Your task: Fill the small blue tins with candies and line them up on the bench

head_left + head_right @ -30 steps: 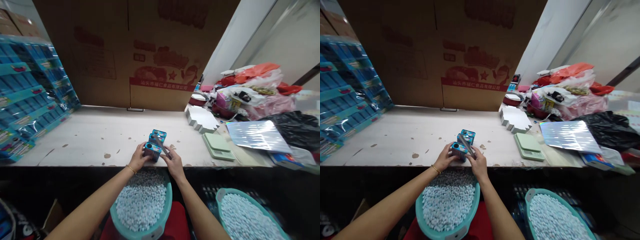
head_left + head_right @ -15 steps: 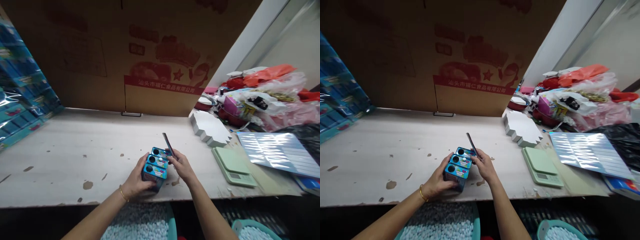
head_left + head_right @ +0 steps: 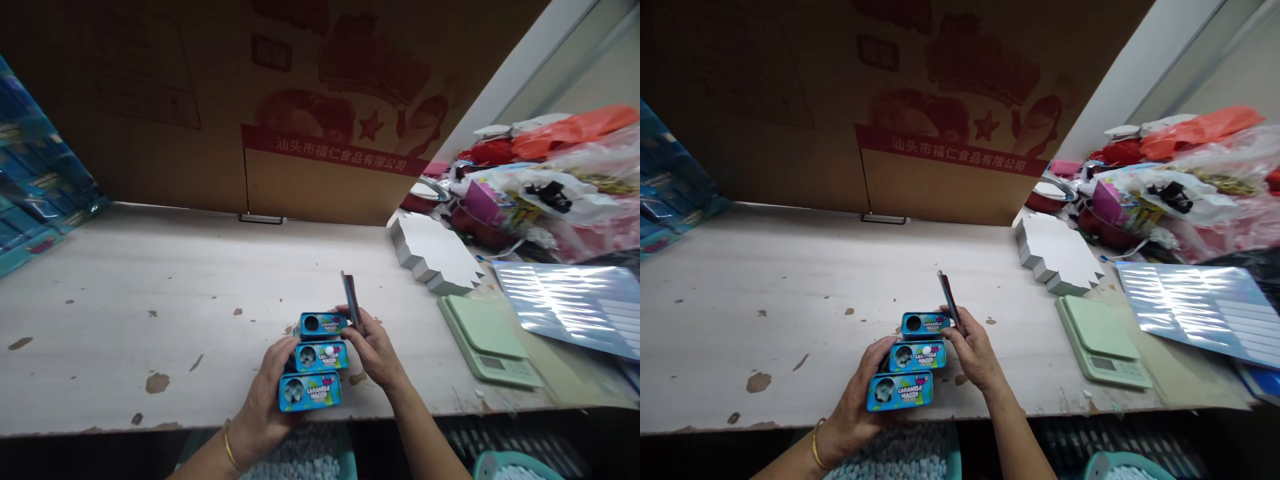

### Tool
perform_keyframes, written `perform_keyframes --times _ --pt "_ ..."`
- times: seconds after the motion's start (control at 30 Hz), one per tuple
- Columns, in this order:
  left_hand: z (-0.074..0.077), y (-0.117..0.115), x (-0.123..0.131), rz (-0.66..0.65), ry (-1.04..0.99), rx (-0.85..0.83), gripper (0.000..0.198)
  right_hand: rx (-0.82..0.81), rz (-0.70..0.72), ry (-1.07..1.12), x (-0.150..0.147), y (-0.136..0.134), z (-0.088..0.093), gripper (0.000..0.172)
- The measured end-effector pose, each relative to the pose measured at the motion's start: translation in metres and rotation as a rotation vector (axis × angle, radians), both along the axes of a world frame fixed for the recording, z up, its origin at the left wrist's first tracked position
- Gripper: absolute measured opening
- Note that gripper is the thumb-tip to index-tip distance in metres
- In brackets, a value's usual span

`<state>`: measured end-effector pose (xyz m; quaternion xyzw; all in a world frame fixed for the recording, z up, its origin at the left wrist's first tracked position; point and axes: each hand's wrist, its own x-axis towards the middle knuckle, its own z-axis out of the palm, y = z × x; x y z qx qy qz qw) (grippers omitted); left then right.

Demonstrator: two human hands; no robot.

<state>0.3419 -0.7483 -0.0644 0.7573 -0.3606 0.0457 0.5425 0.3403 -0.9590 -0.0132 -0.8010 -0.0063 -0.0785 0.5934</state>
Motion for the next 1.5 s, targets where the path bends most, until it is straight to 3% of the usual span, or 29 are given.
perform_keyframes --times 0.17,0.33,0.4,0.47,0.57,0.63,0.73,0.83,0.93,1.0,1.1,1.2,1.27,1.33,1.5 --pt "0.002 -0.003 -0.001 0.041 0.047 -0.015 0.080 0.004 -0.073 -0.039 0.000 0.002 -0.006 0.028" --pt "0.002 -0.006 0.007 0.038 0.145 0.000 0.086 -0.092 -0.334 -0.139 -0.015 -0.014 -0.006 0.027" --pt "0.000 0.002 0.003 0.068 0.173 0.011 0.097 -0.118 -0.409 -0.183 -0.034 -0.025 0.000 0.027" --pt "0.000 0.015 -0.011 0.202 0.178 -0.017 0.099 -0.161 -0.437 -0.211 -0.061 -0.031 0.007 0.027" --pt "0.006 0.037 -0.046 0.344 0.144 -0.074 0.076 -0.227 -0.410 -0.206 -0.111 -0.025 0.019 0.027" --pt "0.016 0.043 -0.073 0.238 0.131 -0.014 0.065 -0.192 -0.328 -0.188 -0.143 -0.008 0.023 0.029" --pt "0.032 0.037 -0.106 -0.055 0.194 0.135 0.073 -0.049 -0.154 -0.154 -0.180 0.027 0.020 0.030" --pt "0.032 0.033 -0.125 -0.216 0.290 0.119 0.053 0.044 -0.024 -0.051 -0.202 0.053 0.006 0.029" --pt "0.013 0.050 -0.134 -0.172 0.297 0.040 0.034 0.001 -0.123 0.085 -0.216 0.058 -0.023 0.031" --pt "0.000 0.069 -0.139 -0.104 0.276 0.019 0.033 -0.191 -0.157 0.164 -0.222 0.053 -0.047 0.037" --pt "-0.012 0.099 -0.143 -0.025 0.296 0.032 0.033 -0.609 0.008 0.287 -0.228 0.046 -0.076 0.039" --pt "-0.020 0.122 -0.143 0.066 0.407 0.058 0.035 -0.995 0.130 0.317 -0.225 0.051 -0.091 0.037" --pt "-0.026 0.135 -0.143 0.151 0.480 0.069 0.037 -1.147 0.168 0.309 -0.216 0.062 -0.098 0.035" --pt "-0.034 0.146 -0.143 0.240 0.520 0.082 0.039 -1.147 0.196 0.310 -0.203 0.079 -0.108 0.034" --pt "-0.047 0.161 -0.140 0.365 0.544 0.122 0.044 -0.960 0.192 0.254 -0.178 0.118 -0.138 0.031"
